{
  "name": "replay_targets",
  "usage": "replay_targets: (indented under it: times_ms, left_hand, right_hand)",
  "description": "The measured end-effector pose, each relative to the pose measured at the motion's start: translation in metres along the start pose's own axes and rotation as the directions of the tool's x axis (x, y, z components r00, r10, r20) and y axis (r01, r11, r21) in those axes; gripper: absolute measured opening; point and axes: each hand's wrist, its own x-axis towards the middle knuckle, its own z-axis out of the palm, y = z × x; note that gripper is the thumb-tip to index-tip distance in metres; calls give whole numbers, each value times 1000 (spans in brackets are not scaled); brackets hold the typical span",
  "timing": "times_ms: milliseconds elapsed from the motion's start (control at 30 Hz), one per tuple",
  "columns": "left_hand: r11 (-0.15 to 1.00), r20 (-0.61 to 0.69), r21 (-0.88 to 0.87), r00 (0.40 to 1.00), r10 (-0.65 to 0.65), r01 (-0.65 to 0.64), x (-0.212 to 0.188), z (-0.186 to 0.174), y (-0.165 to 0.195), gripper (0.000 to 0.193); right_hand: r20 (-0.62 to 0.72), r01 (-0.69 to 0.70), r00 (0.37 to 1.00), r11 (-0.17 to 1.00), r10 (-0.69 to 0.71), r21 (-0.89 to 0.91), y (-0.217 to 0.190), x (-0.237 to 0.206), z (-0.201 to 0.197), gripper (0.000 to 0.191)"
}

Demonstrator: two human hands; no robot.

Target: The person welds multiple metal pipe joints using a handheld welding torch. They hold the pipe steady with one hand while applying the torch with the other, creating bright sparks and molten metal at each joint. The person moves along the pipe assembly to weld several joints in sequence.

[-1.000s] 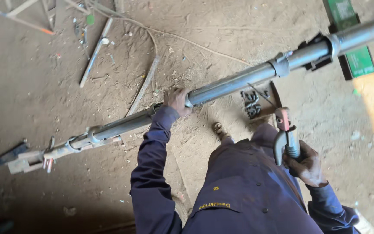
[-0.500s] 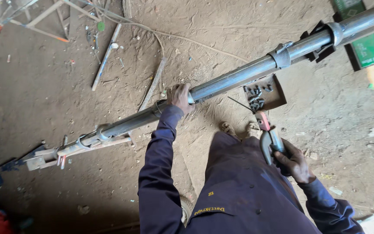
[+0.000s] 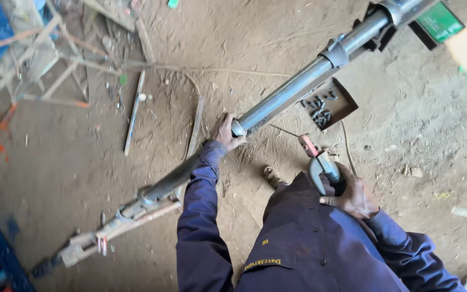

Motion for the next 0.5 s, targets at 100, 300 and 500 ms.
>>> replay_targets:
  times_ms: [100,300,500]
  left_hand:
    - [999,4,-50,1000,1,-1,-3,0,-3,78]
    - [994,-55,-32,993,106,-108,-5,-4,1,70]
    - [996,-69,22,993,92,-91,-5,-3,9,61]
  right_hand:
    - [-12,-30,999,999,30,21,-17,-15,22,118]
    - [-93,0,996,999,3,40,-41,-29,60,114]
    - [-158,129,981,989,-116,70,-65,-37,65,108]
